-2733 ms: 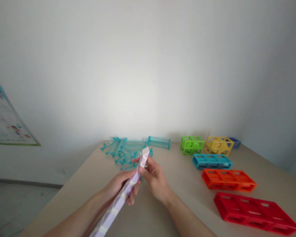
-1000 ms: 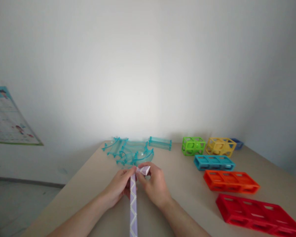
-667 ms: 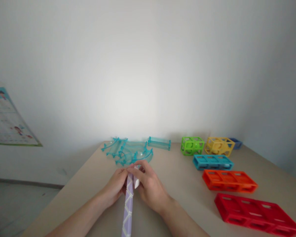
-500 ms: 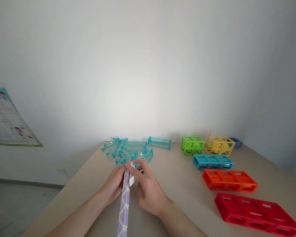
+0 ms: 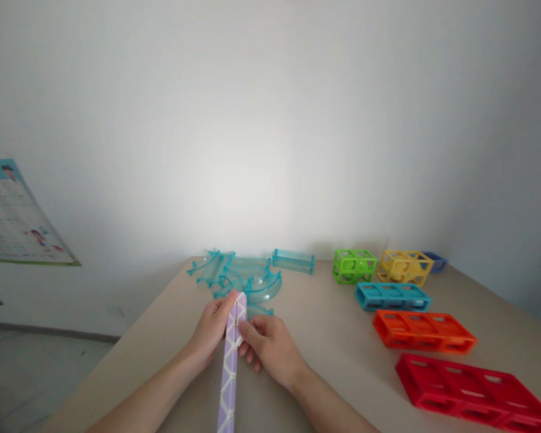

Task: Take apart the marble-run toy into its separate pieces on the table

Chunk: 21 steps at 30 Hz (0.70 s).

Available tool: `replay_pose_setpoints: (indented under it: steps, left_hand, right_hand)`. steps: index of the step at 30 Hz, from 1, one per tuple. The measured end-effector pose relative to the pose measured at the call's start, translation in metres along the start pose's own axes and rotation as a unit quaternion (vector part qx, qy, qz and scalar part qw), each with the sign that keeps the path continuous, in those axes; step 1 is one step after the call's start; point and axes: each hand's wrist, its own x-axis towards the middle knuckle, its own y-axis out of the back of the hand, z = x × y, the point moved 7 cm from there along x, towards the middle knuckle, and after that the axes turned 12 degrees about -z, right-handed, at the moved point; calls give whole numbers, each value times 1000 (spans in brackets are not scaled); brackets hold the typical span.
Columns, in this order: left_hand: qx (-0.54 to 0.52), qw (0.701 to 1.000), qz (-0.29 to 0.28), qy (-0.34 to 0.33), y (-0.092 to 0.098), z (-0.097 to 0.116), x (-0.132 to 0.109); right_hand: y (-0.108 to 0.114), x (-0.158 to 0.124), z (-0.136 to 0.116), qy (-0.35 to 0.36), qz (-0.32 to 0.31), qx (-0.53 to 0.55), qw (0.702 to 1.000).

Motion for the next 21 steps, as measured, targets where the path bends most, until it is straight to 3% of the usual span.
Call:
replay_pose_setpoints:
  steps: [4, 9, 14, 18, 21]
  left_hand:
    - [-10, 1000, 20, -3, 3, 0, 0]
    - [-40, 996, 83, -20, 15, 2, 0]
    - [-31, 994, 103, -24, 18, 4, -1]
    - [-36, 995, 86, -22, 13, 6, -1]
    - [-63, 998, 28, -12, 4, 6, 0]
  right_hand:
    - [-1, -1, 1, -2, -15, 3, 1000]
    - [-17, -6, 1, -31, -108, -21, 993]
    - [-25, -6, 4, -41, -139, 15, 989]
    - [-27, -4, 7, -45, -145, 43, 988]
    - [-25, -2, 9, -48, -130, 72, 988]
